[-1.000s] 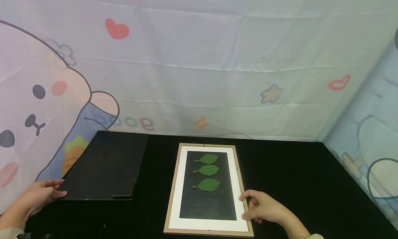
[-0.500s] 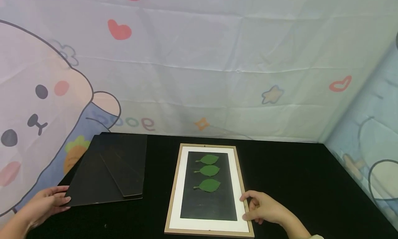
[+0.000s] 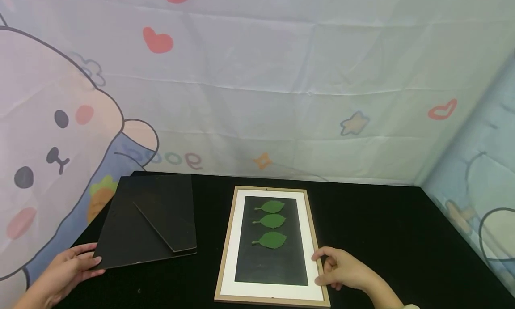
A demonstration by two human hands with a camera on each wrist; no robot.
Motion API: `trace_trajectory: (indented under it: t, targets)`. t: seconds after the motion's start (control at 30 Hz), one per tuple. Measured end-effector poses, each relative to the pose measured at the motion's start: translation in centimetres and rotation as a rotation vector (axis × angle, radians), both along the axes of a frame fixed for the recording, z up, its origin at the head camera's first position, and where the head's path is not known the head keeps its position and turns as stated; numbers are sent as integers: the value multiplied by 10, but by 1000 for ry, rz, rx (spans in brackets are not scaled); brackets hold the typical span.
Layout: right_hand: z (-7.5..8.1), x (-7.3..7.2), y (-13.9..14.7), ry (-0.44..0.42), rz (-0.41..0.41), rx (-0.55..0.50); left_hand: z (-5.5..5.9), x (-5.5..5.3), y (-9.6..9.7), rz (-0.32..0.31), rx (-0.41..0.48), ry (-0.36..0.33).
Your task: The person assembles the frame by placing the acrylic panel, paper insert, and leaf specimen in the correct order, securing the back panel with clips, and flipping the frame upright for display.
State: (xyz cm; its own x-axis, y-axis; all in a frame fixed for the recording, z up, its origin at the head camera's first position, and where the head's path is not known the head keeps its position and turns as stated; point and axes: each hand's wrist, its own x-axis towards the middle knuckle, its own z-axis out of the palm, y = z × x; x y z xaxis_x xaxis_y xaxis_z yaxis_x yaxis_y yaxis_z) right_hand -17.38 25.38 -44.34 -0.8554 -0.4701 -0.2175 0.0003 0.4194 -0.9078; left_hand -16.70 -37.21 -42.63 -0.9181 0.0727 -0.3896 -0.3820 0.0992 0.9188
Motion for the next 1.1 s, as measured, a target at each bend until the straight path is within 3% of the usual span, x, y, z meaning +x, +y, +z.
trace_trajectory:
  t: [0.27, 0.63, 0.9, 1.1]
  targets:
    - [1, 1, -1, 0, 6, 2, 1, 10, 11, 50, -56, 83]
    - [5, 1, -1, 13, 15, 40, 8, 20, 33, 75, -75, 108]
    - [8, 0, -1, 36, 39, 48, 14, 28, 60, 64, -57, 130]
    - [18, 0, 0, 98, 25, 111, 15, 35, 79, 13, -12, 165]
